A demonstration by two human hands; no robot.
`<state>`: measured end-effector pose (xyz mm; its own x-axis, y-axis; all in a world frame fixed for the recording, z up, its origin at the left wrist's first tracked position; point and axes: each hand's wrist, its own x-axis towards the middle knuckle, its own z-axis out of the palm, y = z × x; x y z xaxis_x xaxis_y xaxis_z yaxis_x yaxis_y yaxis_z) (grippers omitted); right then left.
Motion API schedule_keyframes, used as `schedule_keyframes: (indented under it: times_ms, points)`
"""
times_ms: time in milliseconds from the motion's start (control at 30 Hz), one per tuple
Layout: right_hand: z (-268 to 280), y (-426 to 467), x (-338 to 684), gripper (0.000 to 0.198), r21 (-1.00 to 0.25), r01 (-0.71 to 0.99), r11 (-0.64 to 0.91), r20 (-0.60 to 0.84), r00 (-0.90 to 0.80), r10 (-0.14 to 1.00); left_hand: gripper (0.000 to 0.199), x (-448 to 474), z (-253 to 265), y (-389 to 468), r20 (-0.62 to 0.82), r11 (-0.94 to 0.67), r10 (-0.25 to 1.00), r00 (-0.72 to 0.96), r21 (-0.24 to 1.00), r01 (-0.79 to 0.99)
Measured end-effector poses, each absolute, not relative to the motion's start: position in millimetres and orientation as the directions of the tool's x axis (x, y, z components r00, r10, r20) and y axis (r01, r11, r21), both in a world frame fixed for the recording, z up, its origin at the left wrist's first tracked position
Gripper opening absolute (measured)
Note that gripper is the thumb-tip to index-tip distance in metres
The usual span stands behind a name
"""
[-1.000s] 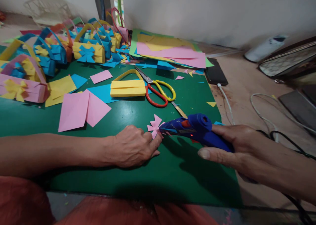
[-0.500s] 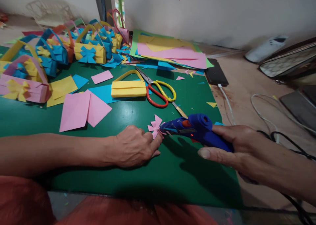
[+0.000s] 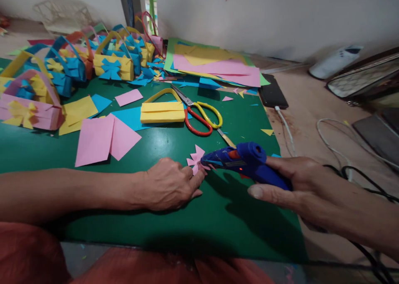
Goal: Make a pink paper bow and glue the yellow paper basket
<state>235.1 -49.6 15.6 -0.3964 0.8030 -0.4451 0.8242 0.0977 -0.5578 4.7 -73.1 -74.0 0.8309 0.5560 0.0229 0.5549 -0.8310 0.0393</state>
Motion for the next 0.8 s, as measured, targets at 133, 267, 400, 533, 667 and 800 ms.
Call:
schedule_keyframes:
  times_ms: [133,267,400,533,667,800]
  points:
    - [15.8,-51.4,233.3,0.034,-0.531,0.837,0.132,-0.427,-0.399,0.812,0.041,5.1,-73.4,-73.0,0.004,-0.827,0.562,0.827,0.037,0.561]
    - [12.9,-51.3,232.8,0.036,-0.518,0.842,0.15,-0.424,-0.405,0.81,0.04,5.2,-74.5,-73.1,0.013,-0.825,0.565,0.825,0.036,0.564]
    - [12.8,-52.0,234.8,0.037,-0.502,0.85,0.158,-0.418,-0.398,0.816,0.04,5.4,-74.6,-73.1,0.008,-0.823,0.567,0.824,0.036,0.566]
    - [12.3,-53.1,237.2,0.037,-0.5,0.849,0.171,-0.409,-0.406,0.817,0.04,5.6,-73.3,-73.2,0.001,-0.824,0.565,0.825,0.042,0.565]
    - [13.0,-52.6,236.6,0.037,-0.498,0.853,0.156,-0.43,-0.399,0.81,0.041,5.1,-73.7,-73.2,0.004,-0.824,0.566,0.824,0.034,0.566]
    - [18.0,-53.6,234.3,0.039,-0.477,0.869,0.132,-0.45,-0.37,0.813,0.042,4.7,-75.1,-73.1,0.008,-0.828,0.56,0.828,0.028,0.56]
